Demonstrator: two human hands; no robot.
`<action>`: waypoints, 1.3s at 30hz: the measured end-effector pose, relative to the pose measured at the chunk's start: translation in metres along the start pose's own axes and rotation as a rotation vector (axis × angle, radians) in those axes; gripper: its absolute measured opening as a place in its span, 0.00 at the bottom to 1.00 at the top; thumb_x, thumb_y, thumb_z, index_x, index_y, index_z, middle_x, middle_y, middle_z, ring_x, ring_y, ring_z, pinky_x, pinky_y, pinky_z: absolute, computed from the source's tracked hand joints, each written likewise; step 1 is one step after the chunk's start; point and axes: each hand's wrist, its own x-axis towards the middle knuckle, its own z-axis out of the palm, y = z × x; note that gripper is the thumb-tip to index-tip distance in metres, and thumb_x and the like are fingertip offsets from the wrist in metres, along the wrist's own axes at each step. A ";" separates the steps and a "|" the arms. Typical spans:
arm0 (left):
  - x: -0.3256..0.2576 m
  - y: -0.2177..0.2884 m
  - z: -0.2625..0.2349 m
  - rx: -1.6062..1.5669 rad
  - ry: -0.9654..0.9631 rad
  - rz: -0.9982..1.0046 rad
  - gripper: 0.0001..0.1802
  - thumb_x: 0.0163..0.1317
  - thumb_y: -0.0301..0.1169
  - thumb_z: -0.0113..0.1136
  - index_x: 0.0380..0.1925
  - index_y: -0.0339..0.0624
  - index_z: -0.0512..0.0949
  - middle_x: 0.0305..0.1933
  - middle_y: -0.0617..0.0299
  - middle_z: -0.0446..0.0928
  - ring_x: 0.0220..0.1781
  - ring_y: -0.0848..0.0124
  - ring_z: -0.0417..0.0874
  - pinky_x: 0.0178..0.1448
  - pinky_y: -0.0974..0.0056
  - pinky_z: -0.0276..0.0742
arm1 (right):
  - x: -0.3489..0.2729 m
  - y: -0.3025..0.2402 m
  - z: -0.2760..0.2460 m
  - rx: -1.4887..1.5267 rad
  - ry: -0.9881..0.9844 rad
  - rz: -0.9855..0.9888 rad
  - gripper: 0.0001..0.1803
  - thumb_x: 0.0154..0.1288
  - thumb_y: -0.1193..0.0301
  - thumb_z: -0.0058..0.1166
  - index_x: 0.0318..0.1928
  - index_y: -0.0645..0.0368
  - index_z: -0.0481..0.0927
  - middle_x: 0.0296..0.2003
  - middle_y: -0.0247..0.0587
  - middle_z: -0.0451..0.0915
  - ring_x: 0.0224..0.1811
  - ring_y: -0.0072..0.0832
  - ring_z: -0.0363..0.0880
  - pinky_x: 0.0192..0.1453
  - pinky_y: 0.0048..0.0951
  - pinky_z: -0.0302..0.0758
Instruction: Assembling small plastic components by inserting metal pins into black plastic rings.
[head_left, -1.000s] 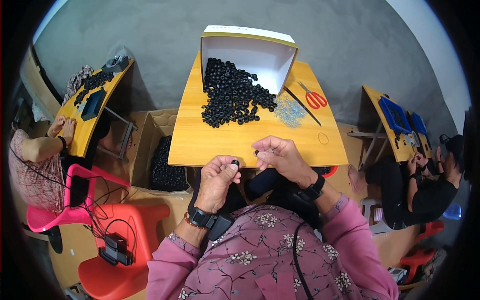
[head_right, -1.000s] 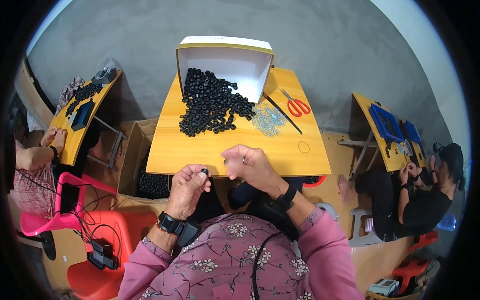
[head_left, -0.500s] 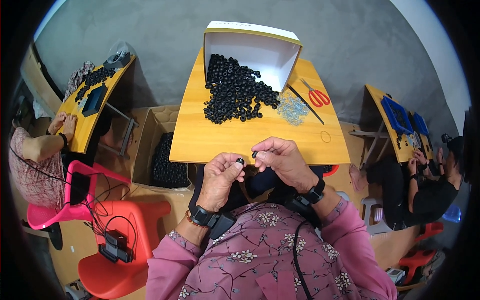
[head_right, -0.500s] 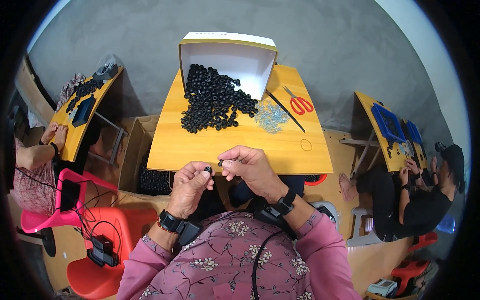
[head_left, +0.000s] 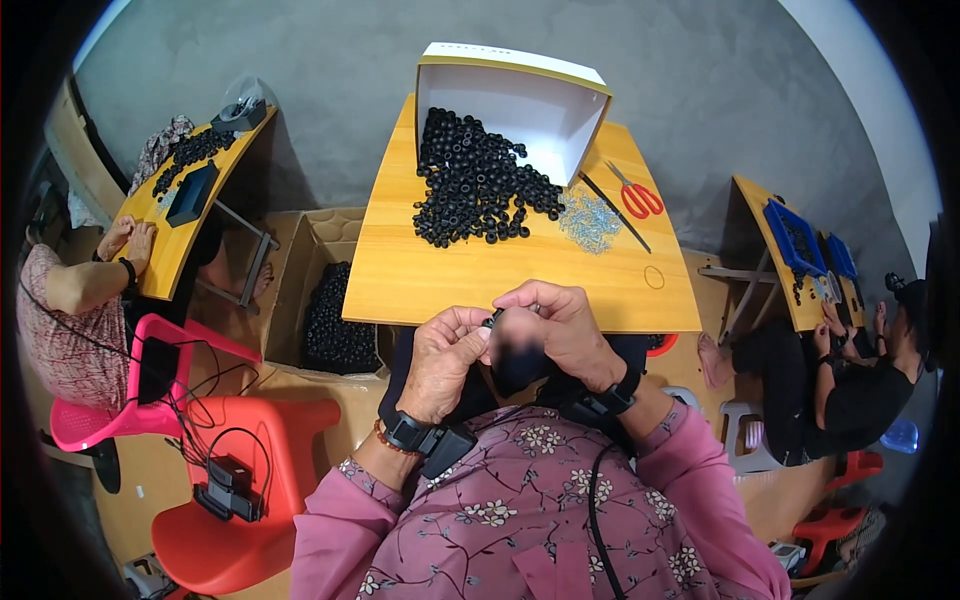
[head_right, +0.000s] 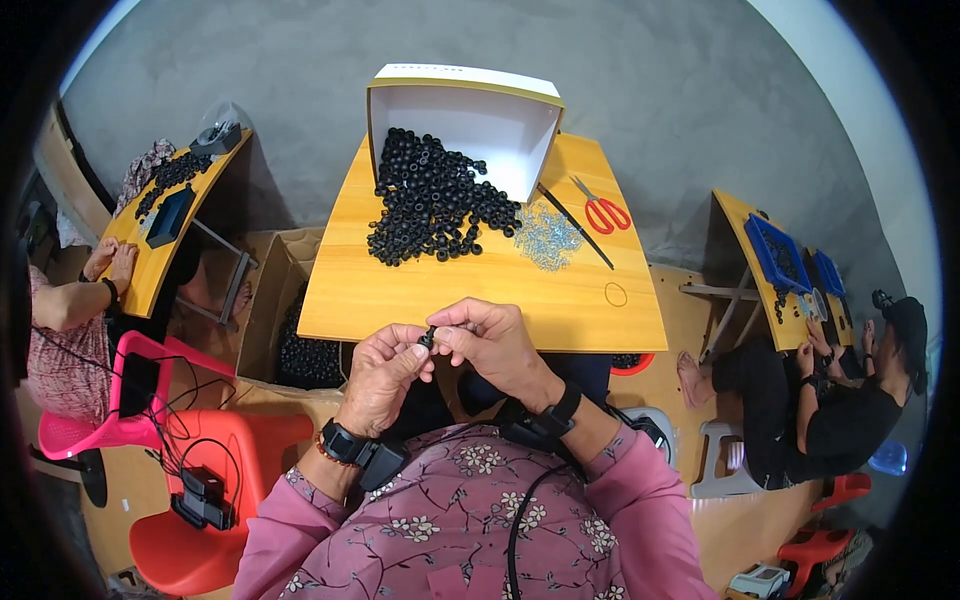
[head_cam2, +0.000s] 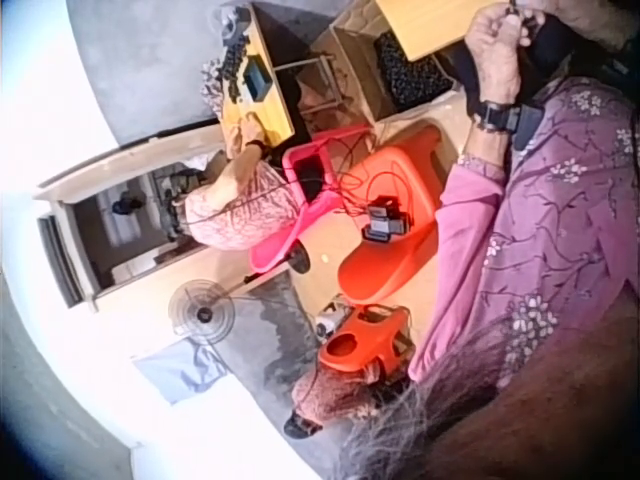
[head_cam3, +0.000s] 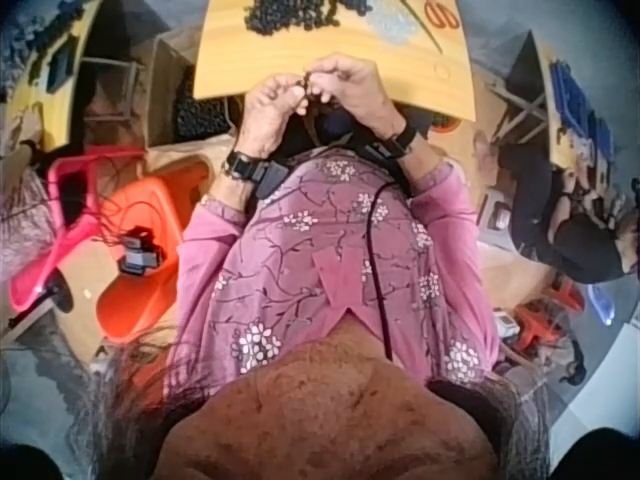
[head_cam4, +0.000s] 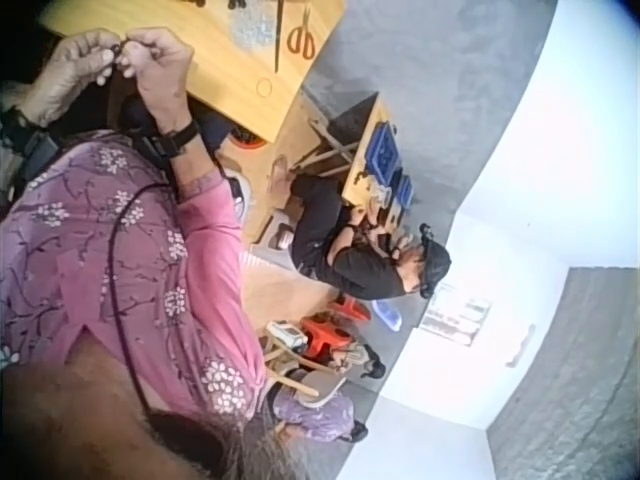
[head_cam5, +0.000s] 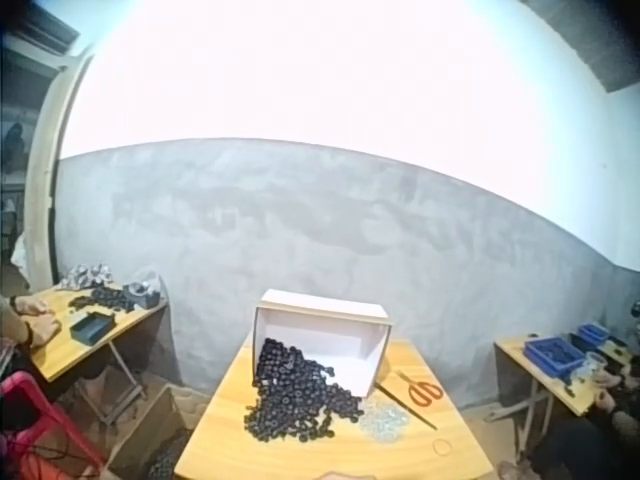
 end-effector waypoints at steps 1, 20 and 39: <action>0.000 0.000 0.000 0.000 0.000 0.001 0.08 0.67 0.21 0.58 0.46 0.32 0.77 0.41 0.57 0.82 0.36 0.74 0.82 0.41 0.70 0.80 | 0.000 0.000 0.000 0.000 0.000 0.000 0.09 0.69 0.77 0.58 0.48 0.65 0.83 0.34 0.36 0.84 0.31 0.16 0.80 0.37 0.16 0.78; 0.000 0.003 0.006 0.148 0.044 0.080 0.07 0.66 0.20 0.61 0.42 0.32 0.78 0.36 0.60 0.82 0.34 0.77 0.80 0.39 0.72 0.79 | 0.000 -0.001 0.002 -0.006 0.003 0.021 0.07 0.69 0.78 0.59 0.45 0.68 0.82 0.33 0.37 0.84 0.32 0.18 0.82 0.39 0.19 0.81; -0.002 0.001 0.007 0.346 0.140 0.204 0.06 0.63 0.17 0.63 0.40 0.31 0.79 0.33 0.62 0.81 0.30 0.78 0.80 0.38 0.74 0.79 | 0.006 -0.012 0.005 -0.495 -0.062 -0.229 0.02 0.67 0.81 0.59 0.38 0.67 0.80 0.31 0.33 0.78 0.31 0.16 0.81 0.35 0.17 0.78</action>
